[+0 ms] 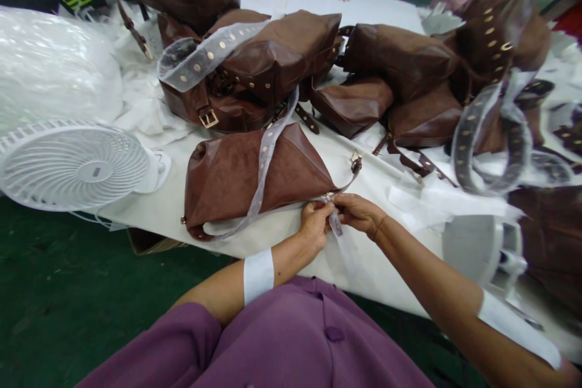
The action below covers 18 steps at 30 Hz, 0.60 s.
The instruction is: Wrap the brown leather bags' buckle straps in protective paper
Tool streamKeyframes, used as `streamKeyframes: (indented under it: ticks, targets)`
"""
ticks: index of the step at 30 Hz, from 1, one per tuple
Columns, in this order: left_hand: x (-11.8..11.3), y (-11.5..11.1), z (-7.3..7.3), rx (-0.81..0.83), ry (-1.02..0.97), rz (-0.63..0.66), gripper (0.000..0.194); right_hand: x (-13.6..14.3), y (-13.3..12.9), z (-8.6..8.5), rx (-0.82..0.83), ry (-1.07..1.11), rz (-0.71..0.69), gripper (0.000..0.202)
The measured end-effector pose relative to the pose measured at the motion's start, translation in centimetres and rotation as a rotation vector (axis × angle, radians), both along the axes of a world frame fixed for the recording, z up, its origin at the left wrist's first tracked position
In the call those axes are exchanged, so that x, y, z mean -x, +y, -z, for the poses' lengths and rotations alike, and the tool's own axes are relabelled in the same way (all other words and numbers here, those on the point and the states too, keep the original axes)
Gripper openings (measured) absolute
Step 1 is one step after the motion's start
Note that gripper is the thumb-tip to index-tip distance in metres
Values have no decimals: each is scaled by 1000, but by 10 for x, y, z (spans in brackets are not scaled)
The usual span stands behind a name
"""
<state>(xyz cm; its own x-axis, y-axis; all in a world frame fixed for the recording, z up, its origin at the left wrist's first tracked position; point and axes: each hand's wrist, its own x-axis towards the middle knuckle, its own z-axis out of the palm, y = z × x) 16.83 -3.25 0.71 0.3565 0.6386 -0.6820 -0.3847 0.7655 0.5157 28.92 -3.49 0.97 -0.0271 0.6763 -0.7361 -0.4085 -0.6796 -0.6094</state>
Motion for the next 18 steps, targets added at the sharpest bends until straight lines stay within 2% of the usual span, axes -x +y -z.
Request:
streamKeyframes:
  ticks: [5, 8, 12, 18]
  targets:
    - [18, 1, -3, -130, 25, 194, 49, -1, 8, -15, 10, -36, -19, 5]
    - [25, 5, 2, -145, -18, 261, 49, -3, 13, -26, 36, -27, -84, 11]
    - [26, 13, 10, -136, -106, 266, 42, -7, 18, -34, 143, -56, -149, 18]
    - [33, 20, 8, -90, -100, 186, 32, -12, 18, -28, 132, 22, -172, 22]
